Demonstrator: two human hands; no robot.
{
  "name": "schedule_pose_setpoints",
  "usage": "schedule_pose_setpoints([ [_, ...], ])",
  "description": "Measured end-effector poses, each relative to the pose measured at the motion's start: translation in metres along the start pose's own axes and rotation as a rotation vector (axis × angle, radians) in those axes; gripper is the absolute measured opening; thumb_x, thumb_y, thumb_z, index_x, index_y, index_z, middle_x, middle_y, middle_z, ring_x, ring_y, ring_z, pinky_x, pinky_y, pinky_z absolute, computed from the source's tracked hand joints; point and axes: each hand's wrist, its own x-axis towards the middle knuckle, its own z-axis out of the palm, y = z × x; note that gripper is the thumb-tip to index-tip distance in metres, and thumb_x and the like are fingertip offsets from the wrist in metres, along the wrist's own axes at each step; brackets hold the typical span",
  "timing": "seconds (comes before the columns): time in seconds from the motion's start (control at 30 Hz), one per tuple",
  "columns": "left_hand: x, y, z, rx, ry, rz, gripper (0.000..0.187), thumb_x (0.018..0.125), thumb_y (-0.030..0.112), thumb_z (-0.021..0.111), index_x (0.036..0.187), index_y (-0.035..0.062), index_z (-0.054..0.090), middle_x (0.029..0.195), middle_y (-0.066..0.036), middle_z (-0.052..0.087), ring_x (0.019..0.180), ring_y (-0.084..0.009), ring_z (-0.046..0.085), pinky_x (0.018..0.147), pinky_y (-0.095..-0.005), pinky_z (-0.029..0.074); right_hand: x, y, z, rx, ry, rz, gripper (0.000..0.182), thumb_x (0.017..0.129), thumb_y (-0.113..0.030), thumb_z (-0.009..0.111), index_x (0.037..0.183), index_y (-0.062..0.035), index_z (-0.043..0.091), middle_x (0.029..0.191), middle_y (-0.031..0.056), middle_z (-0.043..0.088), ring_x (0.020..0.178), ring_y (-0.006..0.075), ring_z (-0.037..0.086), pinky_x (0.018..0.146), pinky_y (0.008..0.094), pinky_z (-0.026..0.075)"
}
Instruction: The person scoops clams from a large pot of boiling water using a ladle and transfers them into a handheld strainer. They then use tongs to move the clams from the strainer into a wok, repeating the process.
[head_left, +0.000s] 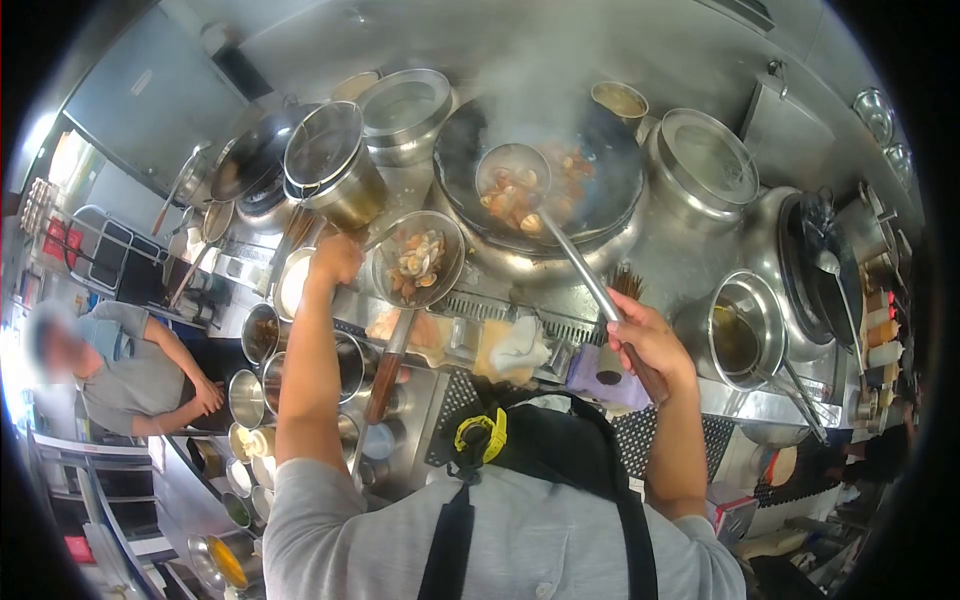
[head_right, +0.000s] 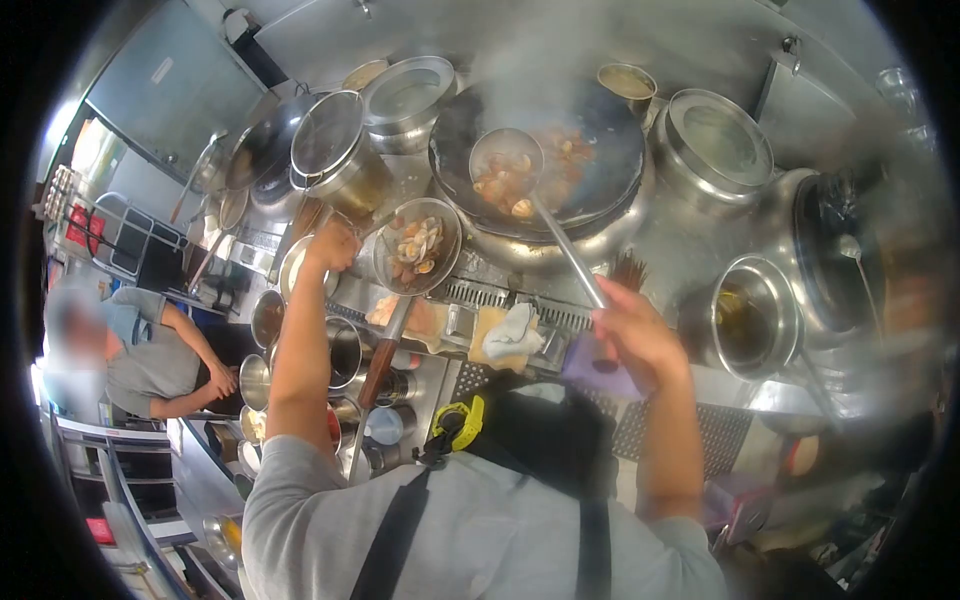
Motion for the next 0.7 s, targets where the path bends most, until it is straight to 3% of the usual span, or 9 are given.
schedule_pose_setpoints([
  [0.03, 0.002, 0.0, 0.005, -0.016, -0.001, -0.056, 0.032, 0.088, 0.031, 0.063, 0.081, 0.0016, 0.074, 0.088, -0.024, 0.072, 0.087, -0.0418, 0.07, 0.082, -0.0519, 0.055, 0.0, 0.0, 0.0, -0.014, 0.005, 0.009, 0.065, 0.095, -0.008, 0.06, 0.157, -0.0077, 0.04, 0.076, 0.0001, 0.055, 0.049, 0.0065, 0.048, 0.044, 0.0208, 0.038],
  [0.13, -0.002, 0.02, -0.007, 0.176, 0.227, 0.194, 0.037, 0.09, 0.037, 0.064, 0.087, 0.0015, 0.075, 0.092, -0.024, 0.072, 0.091, -0.0419, 0.07, 0.083, -0.0515, 0.055, -0.003, -0.006, 0.003, -0.039, 0.026, 0.029, 0.065, 0.094, -0.009, 0.061, 0.156, -0.0087, 0.041, 0.075, 0.0001, 0.056, 0.049, 0.0067, 0.048, 0.044, 0.021, 0.038],
  [0.23, 0.003, 0.059, -0.02, 0.115, 0.344, 0.247, 0.04, 0.091, 0.04, 0.064, 0.094, 0.0024, 0.075, 0.095, -0.024, 0.072, 0.095, -0.0416, 0.07, 0.085, -0.0507, 0.056, -0.007, -0.013, 0.005, -0.049, 0.03, 0.068, 0.067, 0.094, -0.012, 0.063, 0.157, -0.0084, 0.04, 0.078, 0.0007, 0.059, 0.054, 0.0095, 0.052, 0.048, 0.0248, 0.042],
  [0.3, -0.014, 0.111, -0.045, 0.15, 0.294, 0.317, 0.037, 0.092, 0.038, 0.065, 0.094, 0.0026, 0.076, 0.094, -0.022, 0.073, 0.095, -0.041, 0.071, 0.084, -0.0488, 0.057, -0.005, -0.013, 0.004, -0.07, 0.022, 0.065, 0.068, 0.094, -0.013, 0.064, 0.157, -0.0079, 0.04, 0.08, 0.001, 0.06, 0.057, 0.0106, 0.054, 0.05, 0.0263, 0.044],
  [0.47, 0.012, 0.17, -0.031, 0.283, 0.13, 0.247, 0.026, 0.084, 0.023, 0.072, 0.097, 0.0008, 0.076, 0.102, -0.019, 0.076, 0.097, -0.0367, 0.074, 0.084, -0.0447, 0.06, 0.0, -0.001, -0.001, -0.102, 0.024, 0.031, 0.066, 0.094, -0.013, 0.064, 0.156, -0.007, 0.041, 0.081, 0.0014, 0.06, 0.057, 0.0105, 0.053, 0.051, 0.0254, 0.043],
  [0.57, 0.024, 0.184, -0.022, 0.343, 0.133, 0.21, 0.023, 0.08, 0.016, 0.073, 0.097, 0.0015, 0.077, 0.104, -0.018, 0.076, 0.097, -0.0351, 0.075, 0.084, -0.0441, 0.06, -0.005, -0.003, 0.005, -0.04, 0.06, 0.05, 0.066, 0.094, -0.013, 0.064, 0.156, -0.0077, 0.041, 0.078, 0.0014, 0.059, 0.056, 0.011, 0.053, 0.051, 0.0262, 0.043],
  [0.7, 0.01, 0.175, -0.05, 0.292, 0.149, 0.234, 0.02, 0.086, 0.02, 0.071, 0.096, 0.0033, 0.077, 0.101, -0.019, 0.075, 0.094, -0.0377, 0.074, 0.082, -0.0458, 0.06, -0.003, 0.0, 0.001, -0.045, 0.022, 0.026, 0.066, 0.095, -0.013, 0.063, 0.157, -0.0087, 0.04, 0.077, 0.0018, 0.059, 0.053, 0.0107, 0.053, 0.048, 0.0264, 0.043],
])
